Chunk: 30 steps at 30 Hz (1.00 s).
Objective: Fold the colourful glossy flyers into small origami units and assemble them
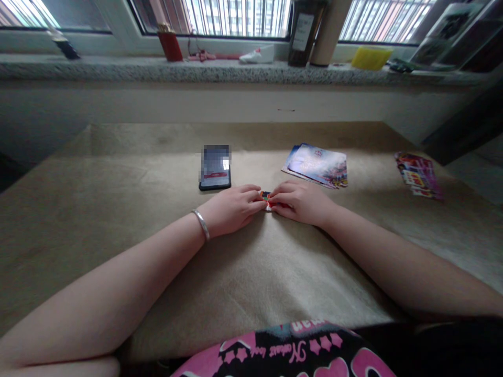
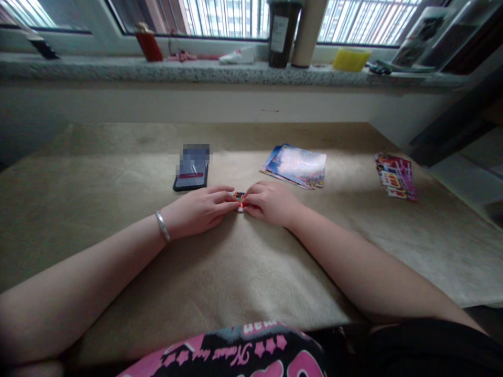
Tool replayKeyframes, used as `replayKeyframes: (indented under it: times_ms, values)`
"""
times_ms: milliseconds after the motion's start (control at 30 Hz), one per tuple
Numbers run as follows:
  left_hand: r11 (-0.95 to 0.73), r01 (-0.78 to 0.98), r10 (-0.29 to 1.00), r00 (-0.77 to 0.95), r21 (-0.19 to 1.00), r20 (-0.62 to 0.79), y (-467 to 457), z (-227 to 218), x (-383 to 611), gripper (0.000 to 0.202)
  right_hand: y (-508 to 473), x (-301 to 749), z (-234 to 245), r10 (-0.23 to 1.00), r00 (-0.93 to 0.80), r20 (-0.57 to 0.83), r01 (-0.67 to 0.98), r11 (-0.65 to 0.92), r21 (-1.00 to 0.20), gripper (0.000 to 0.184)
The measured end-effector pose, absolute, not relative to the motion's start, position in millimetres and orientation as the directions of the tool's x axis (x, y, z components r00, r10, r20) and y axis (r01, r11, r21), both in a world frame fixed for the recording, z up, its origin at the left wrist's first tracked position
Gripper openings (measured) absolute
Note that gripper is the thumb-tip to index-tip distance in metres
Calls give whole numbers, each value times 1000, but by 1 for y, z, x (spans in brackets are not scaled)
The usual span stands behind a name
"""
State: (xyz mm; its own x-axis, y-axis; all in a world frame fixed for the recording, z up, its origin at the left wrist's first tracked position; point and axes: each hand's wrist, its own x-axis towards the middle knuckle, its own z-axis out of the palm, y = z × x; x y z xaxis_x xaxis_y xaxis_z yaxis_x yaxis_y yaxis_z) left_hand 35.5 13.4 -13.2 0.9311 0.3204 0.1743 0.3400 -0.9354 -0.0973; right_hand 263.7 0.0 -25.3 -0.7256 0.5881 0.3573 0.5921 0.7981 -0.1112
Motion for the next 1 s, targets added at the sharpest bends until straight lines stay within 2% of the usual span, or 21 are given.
replayKeyframes:
  times_ms: [100, 333, 567, 733, 900, 1000]
  values:
    - [-936, 343, 331, 935, -81, 130, 13, -14, 36, 29, -2, 262, -24, 599, -718, 354, 615, 784, -81, 23]
    - [-948, 316, 318, 925, 46, 209, 17, -21, 30, 36, 4, 268, -28, 636, -690, 346, 599, 770, -220, 19]
    - [-936, 319, 342, 923, 150, 176, 19, -19, 27, 41, 4, 269, -28, 647, -689, 325, 603, 762, -236, 19]
    - [-927, 297, 340, 923, 227, 182, 20, -17, 24, 36, 5, 270, -30, 672, -672, 311, 619, 740, -262, 16]
    - [-887, 342, 419, 879, 312, 228, 20, -19, 26, 31, 7, 272, -31, 673, -669, 316, 596, 740, -313, 14]
    - [-864, 409, 482, 839, 292, 253, 21, -23, 28, 27, 7, 272, -30, 657, -679, 327, 567, 753, -335, 13]
